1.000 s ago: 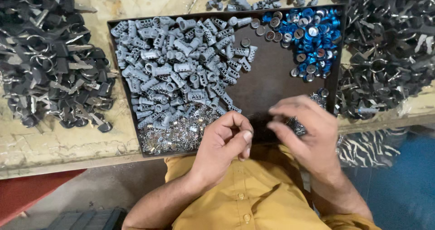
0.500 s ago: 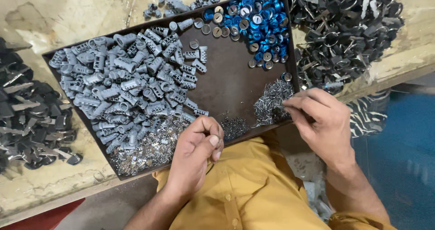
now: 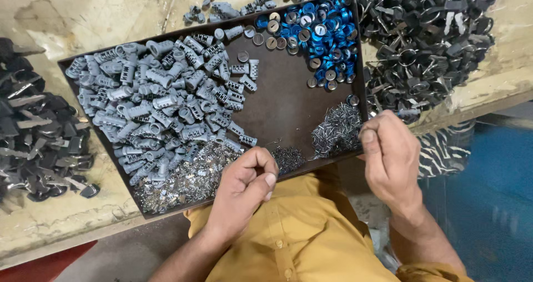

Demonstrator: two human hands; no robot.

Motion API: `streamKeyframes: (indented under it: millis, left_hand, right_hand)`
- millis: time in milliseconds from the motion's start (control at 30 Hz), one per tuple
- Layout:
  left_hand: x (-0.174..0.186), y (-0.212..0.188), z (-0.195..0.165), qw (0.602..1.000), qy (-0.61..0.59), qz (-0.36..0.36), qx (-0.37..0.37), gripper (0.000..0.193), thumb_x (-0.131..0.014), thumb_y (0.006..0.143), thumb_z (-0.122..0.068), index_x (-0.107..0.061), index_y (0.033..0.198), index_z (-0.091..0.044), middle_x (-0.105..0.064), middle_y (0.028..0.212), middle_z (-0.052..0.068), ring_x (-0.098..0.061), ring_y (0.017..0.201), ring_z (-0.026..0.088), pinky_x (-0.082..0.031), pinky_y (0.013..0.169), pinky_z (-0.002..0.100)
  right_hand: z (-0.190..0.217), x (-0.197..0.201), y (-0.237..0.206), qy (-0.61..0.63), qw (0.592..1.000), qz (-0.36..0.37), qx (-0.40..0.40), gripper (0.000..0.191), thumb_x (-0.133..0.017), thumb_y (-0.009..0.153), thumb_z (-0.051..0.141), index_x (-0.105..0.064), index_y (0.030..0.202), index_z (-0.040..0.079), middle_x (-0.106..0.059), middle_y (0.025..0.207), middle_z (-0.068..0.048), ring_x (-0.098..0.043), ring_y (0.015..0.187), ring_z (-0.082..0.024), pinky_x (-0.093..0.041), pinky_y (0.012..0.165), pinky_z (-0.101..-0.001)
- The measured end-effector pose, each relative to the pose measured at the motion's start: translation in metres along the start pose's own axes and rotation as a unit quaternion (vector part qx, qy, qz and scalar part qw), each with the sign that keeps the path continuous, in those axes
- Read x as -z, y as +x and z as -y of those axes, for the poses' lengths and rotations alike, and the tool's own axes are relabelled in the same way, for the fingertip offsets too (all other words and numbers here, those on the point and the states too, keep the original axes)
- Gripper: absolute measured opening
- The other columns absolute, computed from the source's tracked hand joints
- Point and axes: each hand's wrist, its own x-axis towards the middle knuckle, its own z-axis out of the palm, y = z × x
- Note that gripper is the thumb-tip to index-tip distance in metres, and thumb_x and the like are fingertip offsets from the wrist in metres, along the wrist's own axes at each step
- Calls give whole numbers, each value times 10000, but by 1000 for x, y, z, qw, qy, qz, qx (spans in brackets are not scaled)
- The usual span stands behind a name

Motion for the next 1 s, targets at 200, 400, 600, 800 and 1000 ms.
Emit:
streamKeyframes:
  millis: [200,400,600,800,1000]
  left_hand:
    - [-17,4,1,995,-85,-31,42,41,-596,986,-49,-569,955,-45,-520,761,-34,-476,660,54,-368,593,223]
    - [-11,-1,-4,992,-117,-47,13,30,-580,1003,-61,-563,987,-43,-529,771,-9,-477,672,63,-363,596,221]
    - [-2,-2,-5,986,-157,-61,-3,12,-569,989,-31,-560,989,-23,-511,804,5,-467,688,78,-384,615,235]
    - [4,-1,-4,987,-151,-60,-5,6,-565,974,-17,-560,976,-16,-521,829,12,-471,690,82,-389,614,238]
    - [-5,7,5,986,-159,-38,19,23,-569,968,-9,-550,962,-20,-532,866,30,-477,688,88,-391,614,243]
  right_hand:
    - [38,-37,-13,208,968,93,108,116,-567,978,-7,-505,1074,13,-626,1007,-140,-612,859,-249,-506,778,-337]
    - [44,-40,4,161,984,27,74,112,-632,922,-26,-599,1023,6,-663,989,-133,-648,846,-237,-521,778,-313]
    - [11,-8,14,-36,998,12,51,165,-703,901,-45,-696,1051,24,-677,1030,-127,-679,911,-258,-525,778,-333]
    - [-5,51,6,-64,938,337,53,267,-801,709,79,-759,973,68,-714,864,-81,-693,804,-306,-543,674,-366]
    - [3,28,-13,-129,990,47,-35,282,-804,813,79,-738,1087,96,-660,968,-108,-672,834,-261,-519,725,-364]
